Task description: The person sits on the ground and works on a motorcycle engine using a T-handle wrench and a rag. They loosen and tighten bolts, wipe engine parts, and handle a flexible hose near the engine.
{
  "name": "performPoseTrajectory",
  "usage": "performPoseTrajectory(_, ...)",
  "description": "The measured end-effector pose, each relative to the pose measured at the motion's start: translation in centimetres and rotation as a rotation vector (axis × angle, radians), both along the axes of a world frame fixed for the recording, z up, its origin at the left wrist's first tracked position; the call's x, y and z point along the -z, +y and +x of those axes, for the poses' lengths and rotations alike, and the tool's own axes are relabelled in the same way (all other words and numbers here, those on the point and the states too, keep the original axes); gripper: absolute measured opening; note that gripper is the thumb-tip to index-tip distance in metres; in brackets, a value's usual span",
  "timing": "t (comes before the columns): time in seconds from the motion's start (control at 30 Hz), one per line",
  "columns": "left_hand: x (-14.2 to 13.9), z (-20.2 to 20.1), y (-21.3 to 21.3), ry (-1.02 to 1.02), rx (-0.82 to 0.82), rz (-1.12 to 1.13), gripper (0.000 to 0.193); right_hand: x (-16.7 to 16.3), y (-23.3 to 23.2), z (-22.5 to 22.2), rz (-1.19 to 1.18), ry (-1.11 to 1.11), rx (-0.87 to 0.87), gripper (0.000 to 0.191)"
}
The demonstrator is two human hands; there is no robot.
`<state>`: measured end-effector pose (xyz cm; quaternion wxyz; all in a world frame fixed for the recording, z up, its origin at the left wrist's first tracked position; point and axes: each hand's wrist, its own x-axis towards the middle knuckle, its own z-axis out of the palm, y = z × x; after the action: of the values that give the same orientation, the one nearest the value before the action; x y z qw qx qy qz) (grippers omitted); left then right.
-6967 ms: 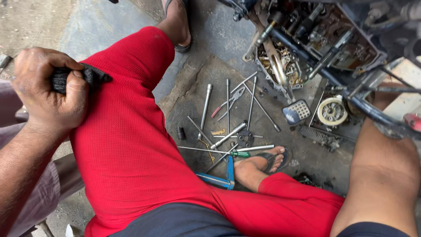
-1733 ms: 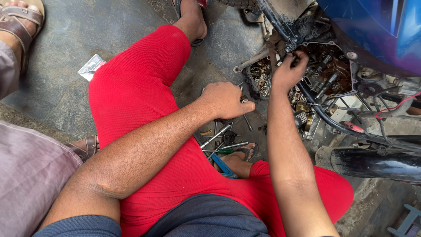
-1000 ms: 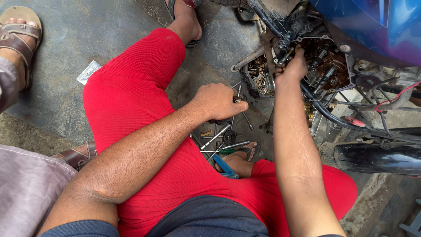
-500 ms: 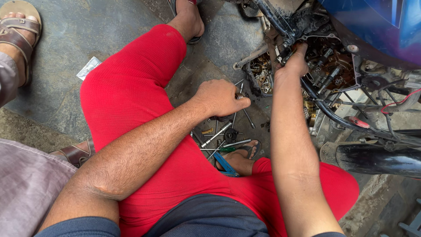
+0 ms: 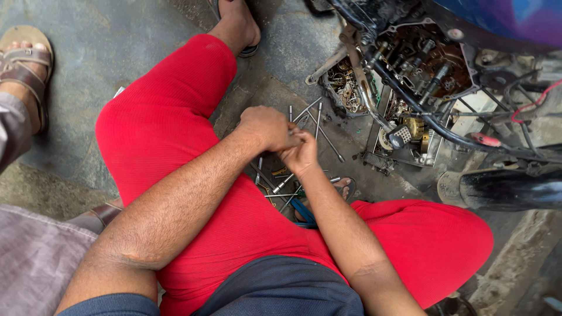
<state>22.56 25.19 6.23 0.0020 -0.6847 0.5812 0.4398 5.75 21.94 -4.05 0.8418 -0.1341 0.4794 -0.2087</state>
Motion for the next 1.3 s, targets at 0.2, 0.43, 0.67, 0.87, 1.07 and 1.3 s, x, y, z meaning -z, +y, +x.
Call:
performPoseTrajectory(0.2, 0.4, -2.9, 0.1, -0.139, 0.176, 0.169, 0.06, 0.0, 1.9, -0.5, 0.266, -0.067, -0.247, 0.057)
performPoseTrajectory(0.43, -2.0, -4.8, -0.6, -0.101, 0.045, 0.045, 0.057, 2.8, -0.9, -7.2, 0.131, 0.266, -0.184, 0.022)
performPoseTrajectory(0.67, -2.3, -6.9, -2.2, -0.133, 0.034, 0.12, 0.054, 4.9, -10.4, -22.4, 0.103, 0.068, 0.494, 0.024)
performPoseTrajectory(0.87, -0.4, -9.7, -4.2, -0.169, 0.085, 0.245, 0.051, 4.9, -20.4, -32.5, -0.053, 0.585, 0.274, 0.026)
performPoseTrajectory(1.07, 1.7, -11.5, -5.8, -0.256, 0.112, 0.327, 0.052, 5.1, -26.1, -39.1, 0.078, 0.792, 0.628, 0.034)
performPoseTrajectory(1.3, 3.5, -12.3, -6.0, -0.27, 0.064, 0.335, 0.052, 6.6, -27.2, -42.1, -0.174, 0.719, 0.765, 0.028)
